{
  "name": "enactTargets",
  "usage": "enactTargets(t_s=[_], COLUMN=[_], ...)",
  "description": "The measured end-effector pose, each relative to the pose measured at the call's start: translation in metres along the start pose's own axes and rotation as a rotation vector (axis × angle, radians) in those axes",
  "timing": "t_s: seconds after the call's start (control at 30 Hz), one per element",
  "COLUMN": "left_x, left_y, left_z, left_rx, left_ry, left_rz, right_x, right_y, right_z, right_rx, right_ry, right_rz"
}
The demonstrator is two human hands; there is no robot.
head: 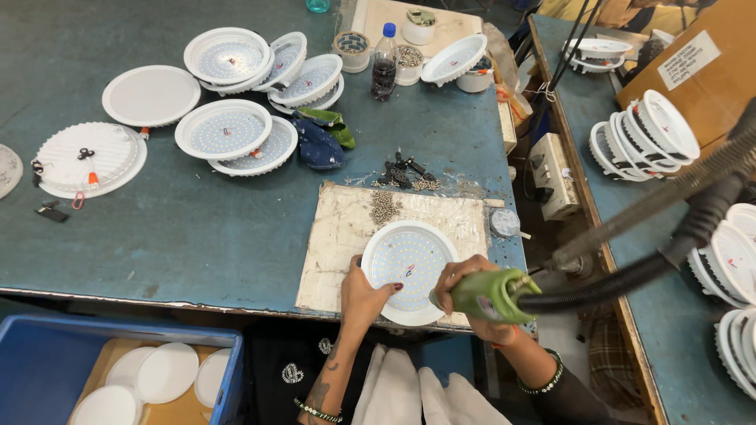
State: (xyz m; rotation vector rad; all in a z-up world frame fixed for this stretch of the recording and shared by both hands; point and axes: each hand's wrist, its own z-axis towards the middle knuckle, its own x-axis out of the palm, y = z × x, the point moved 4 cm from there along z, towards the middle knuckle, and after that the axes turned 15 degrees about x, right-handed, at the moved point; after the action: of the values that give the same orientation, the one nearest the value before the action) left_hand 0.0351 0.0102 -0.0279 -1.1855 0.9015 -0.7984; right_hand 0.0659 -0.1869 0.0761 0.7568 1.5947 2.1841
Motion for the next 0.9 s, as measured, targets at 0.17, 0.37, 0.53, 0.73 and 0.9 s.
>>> enactTargets(t_s=[0.17,0.37,0.53,0.73,0.9], left_x=[0.001,0.0,-0.001,-0.002,-0.008], left_y=[0.0,-0.005,-0.007,-0.011,-0.025], left_z=[0.001,0.001,-0.001,-0.001,-0.003], left_rx=[0.001,-0.021,-0.031,-0.039,0.003], left_ry=[0.003,0.022,0.023,0.024,0.026], left_rz=[0.001,-0.015,-0.008,0.0,0.174], right_x=[0.003,-0.001,-0.032,-0.048,-0.066], right_y=[0.005,0.02,0.061,0.068,0.067], right_z=[-0.001,0.006,0.007,0.013,0.026], right_rx=[-0.006,-0.055,-0.315,-0.347,-0.352], right_ry=[0.011,-0.044,-0.23,-0.423,-0.482], right_rz=[-0.01,-0.024,0.027,-0.06,-0.019])
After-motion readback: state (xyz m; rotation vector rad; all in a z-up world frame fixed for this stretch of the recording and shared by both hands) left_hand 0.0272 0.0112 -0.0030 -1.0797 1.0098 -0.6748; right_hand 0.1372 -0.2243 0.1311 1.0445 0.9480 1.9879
